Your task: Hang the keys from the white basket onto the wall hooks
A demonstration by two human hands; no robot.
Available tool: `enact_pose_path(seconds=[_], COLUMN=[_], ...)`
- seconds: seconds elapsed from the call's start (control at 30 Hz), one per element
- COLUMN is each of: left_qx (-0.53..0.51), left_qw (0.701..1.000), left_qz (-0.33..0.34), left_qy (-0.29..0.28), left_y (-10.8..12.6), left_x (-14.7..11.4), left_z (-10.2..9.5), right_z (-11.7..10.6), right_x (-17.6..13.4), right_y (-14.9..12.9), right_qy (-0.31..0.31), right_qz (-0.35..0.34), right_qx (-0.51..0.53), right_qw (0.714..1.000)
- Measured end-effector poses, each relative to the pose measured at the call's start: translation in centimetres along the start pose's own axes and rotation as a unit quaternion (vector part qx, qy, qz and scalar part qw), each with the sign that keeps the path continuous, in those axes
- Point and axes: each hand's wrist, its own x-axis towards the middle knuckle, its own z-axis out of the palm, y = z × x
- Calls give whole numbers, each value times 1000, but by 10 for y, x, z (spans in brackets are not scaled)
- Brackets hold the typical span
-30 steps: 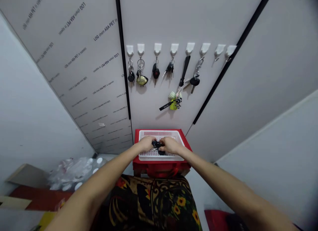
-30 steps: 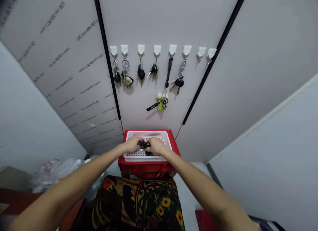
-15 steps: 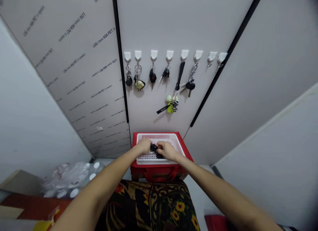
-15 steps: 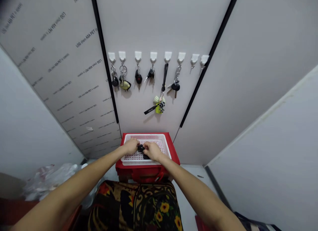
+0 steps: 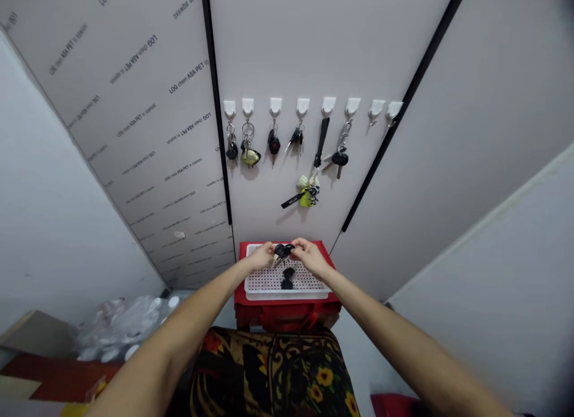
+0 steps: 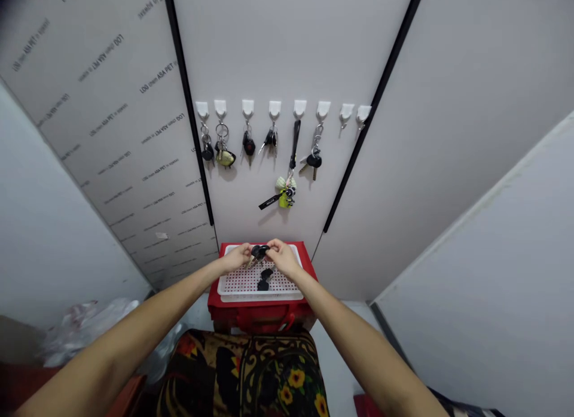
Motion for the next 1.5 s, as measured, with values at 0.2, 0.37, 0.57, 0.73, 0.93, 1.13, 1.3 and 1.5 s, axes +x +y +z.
enact_pose_path(seconds=[0.2,0.37,0.57,0.73,0.93,1.13,1.3,1.5], left_qx=[-142,-41,285,441,380,288,313,368], left_qw=[988,997,947,864,866,898,913,907], left_qz=[7,28,148,242,318,312,246,198], left_qy=[-64,-56,4,-20,60,114,85,42], left_y=[16,26,82,145,191,183,142,108], left_x=[-6,-2,3,-2,8,15,16,11], left_z=[5,3,-9,2,15,22,31,33], right_z=[-6,-15,-35,-38,-58,-108,-130,-137], right_x=[-3,-9,-7,-4,3,35,68,90], right_y=[-15,-26,-37,-62,-94,-173,-212,-208], right_qy=[-2,-2,3,-47,59,214,256,280], right_qz=[12,2,-32,-143,-165,-212,-210,-179], right_qx=[113,177,104,-67,-107,9,6,3], right_qw=[994,984,994,986,979,953,944,943])
